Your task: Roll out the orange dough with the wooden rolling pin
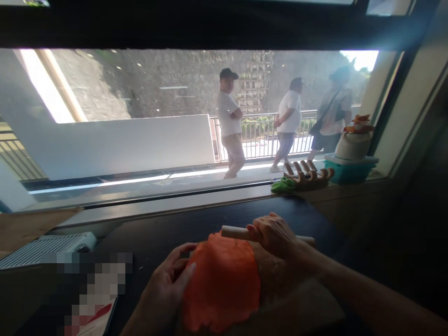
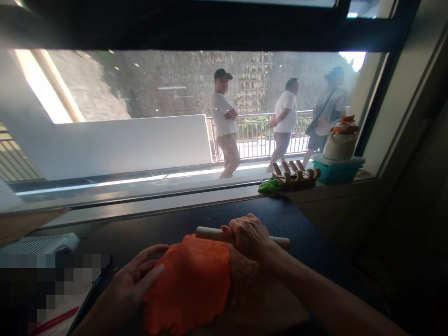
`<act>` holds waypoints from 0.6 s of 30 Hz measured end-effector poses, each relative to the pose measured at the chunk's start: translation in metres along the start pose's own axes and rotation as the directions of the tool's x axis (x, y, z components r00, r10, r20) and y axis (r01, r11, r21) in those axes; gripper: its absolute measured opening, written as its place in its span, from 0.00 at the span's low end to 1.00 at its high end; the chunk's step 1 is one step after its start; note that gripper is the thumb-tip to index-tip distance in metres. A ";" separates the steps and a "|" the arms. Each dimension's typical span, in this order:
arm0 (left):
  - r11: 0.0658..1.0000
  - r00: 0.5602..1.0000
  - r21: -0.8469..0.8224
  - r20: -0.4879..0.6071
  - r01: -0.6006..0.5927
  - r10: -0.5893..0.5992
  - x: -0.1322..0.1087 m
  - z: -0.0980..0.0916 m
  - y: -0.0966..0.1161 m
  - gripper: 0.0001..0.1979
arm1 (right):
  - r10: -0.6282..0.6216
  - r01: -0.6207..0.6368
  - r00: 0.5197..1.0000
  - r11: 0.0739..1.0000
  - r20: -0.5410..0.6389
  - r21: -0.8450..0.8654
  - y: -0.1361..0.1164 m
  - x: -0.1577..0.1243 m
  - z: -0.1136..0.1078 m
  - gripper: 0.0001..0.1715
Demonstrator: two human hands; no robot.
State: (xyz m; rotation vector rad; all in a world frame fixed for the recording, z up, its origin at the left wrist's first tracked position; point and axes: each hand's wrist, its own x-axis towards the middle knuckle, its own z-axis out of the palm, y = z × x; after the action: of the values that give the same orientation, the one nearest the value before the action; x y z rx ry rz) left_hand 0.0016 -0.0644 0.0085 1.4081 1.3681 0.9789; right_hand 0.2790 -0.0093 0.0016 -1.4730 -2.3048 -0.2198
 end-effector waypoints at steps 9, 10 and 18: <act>0.995 0.973 0.082 0.227 -0.061 0.041 -0.014 -0.015 0.010 0.30 | -0.001 0.000 0.996 1.000 0.094 0.005 -0.020 0.020 -0.006 0.25; 0.994 0.979 0.080 0.195 -0.074 0.058 -0.014 -0.011 0.013 0.25 | 0.004 -0.004 0.996 1.000 0.093 0.006 -0.020 0.021 -0.007 0.26; 0.855 0.921 0.391 0.322 -0.340 0.220 -0.027 -0.003 -0.008 0.28 | -0.121 0.116 0.970 0.993 0.209 0.036 -0.026 0.006 -0.004 0.21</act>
State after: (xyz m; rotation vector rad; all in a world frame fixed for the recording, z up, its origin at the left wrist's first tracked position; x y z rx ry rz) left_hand -0.0056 -0.0913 0.0032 2.0538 1.2440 0.6404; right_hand 0.2544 -0.0170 0.0101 -1.4080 -2.5582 -0.0712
